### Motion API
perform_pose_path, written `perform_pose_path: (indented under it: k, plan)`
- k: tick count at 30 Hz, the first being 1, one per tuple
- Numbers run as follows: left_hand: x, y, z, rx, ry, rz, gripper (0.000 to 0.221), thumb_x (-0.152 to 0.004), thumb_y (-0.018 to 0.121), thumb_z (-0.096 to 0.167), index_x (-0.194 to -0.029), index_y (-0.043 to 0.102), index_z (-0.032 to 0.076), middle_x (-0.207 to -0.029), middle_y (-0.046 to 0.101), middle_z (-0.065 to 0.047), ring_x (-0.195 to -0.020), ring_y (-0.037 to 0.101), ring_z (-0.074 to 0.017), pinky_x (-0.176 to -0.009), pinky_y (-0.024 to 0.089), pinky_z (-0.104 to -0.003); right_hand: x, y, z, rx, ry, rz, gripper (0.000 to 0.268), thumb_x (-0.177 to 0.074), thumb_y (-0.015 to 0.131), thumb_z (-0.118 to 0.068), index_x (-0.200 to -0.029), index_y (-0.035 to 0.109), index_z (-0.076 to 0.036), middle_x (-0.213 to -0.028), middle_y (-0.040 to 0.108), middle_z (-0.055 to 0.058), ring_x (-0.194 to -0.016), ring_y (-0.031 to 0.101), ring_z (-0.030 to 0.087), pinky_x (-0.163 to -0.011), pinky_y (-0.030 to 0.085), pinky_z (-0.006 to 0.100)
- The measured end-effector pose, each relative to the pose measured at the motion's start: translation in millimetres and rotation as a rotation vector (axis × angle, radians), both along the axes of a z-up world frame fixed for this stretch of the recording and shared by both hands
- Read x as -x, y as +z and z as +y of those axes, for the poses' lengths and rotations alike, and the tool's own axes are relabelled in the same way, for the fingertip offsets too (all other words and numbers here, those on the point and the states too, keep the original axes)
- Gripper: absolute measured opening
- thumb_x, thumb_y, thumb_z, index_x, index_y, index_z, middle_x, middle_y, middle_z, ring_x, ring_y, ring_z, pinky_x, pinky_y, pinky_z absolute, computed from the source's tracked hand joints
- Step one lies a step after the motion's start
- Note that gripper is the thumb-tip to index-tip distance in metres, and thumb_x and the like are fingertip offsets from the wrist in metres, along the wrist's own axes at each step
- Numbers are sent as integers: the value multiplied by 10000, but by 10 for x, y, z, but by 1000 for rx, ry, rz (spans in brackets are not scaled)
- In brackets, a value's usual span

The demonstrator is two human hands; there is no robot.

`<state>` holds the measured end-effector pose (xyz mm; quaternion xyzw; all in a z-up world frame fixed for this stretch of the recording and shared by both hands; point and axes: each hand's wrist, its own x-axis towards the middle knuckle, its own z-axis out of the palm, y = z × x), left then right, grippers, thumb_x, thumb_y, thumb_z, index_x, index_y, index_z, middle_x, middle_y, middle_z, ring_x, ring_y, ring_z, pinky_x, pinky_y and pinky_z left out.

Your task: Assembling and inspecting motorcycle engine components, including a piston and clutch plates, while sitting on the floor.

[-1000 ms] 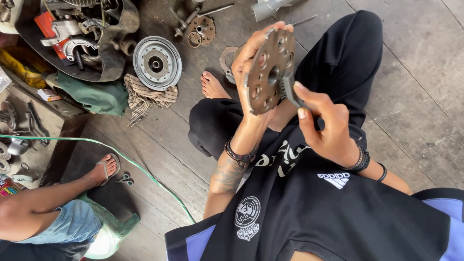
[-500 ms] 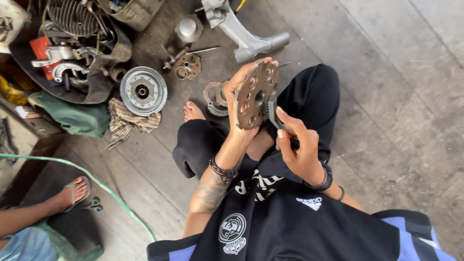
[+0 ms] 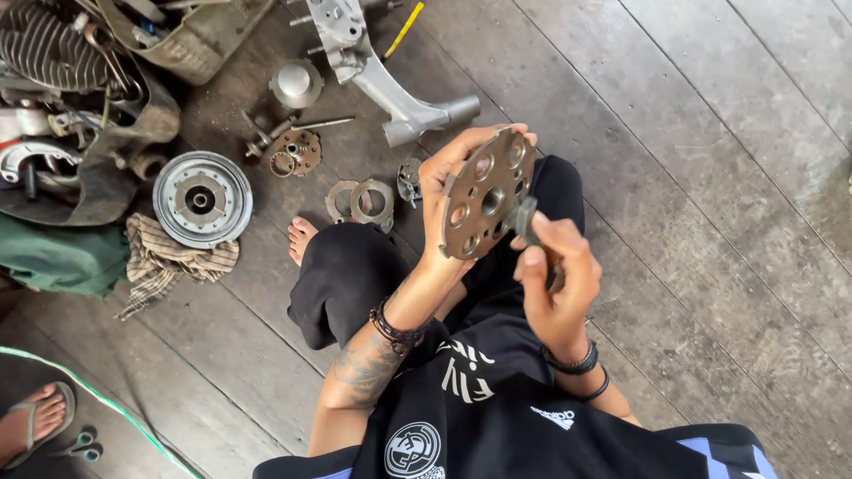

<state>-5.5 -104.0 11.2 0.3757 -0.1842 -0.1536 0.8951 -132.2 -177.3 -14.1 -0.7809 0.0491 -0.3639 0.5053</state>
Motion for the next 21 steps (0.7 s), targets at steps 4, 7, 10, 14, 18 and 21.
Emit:
perform_pose_path:
  k: [4, 7, 10, 14, 18, 21]
  plan:
    - [167, -30, 102, 11, 25, 37, 542, -1021, 613, 481, -1130, 737, -35, -1071, 746, -178, -988, 703, -166, -818, 591, -324, -65, 140, -29, 149, -38, -24, 292, -1047, 532, -10, -1252, 618, 180, -925, 668, 221, -761, 720, 292, -657, 590, 379]
    - [133, -117, 252, 19, 104, 62, 472, -1017, 621, 405, -1104, 719, -48, -1089, 729, -201, -1023, 716, -213, -821, 583, -332, -9, 149, 181, 169, 22, -20, 264, -999, 591, -1, -1192, 672, 160, -864, 685, 203, -698, 694, 284, -632, 570, 380]
    - [85, -310, 336, 28, 158, 134, 338, -1007, 629, 251, -1108, 696, -64, -1109, 712, -219, -1041, 710, -249, -843, 575, -350, -3, -96, 236, 209, 48, 0, 222, -939, 695, -15, -1118, 746, 106, -875, 722, 188, -717, 706, 314, -655, 568, 396]
    - [146, -240, 263, 31, 142, 166, 272, -1000, 595, 256, -1033, 743, 31, -1078, 731, -169, -997, 714, -233, -832, 583, -366, -87, -97, 87, 256, -56, 4, 226, -992, 720, -53, -1154, 749, 102, -957, 713, 194, -784, 687, 290, -709, 549, 403]
    - [104, -272, 305, -40, 115, 140, 277, -939, 545, 151, -1051, 744, -5, -1030, 722, -115, -815, 693, -123, -718, 572, -279, -75, 39, 263, 269, -74, -7, 207, -995, 702, -33, -1140, 752, 107, -968, 731, 211, -759, 676, 313, -690, 537, 418]
    - [67, -351, 290, 61, 192, 145, 316, -941, 561, 188, -1087, 728, -37, -1042, 722, -175, -972, 701, -187, -808, 573, -317, -3, 23, 365, 112, -15, 48, 213, -955, 702, 13, -1153, 760, 64, -822, 708, 153, -574, 623, 216, -537, 483, 320]
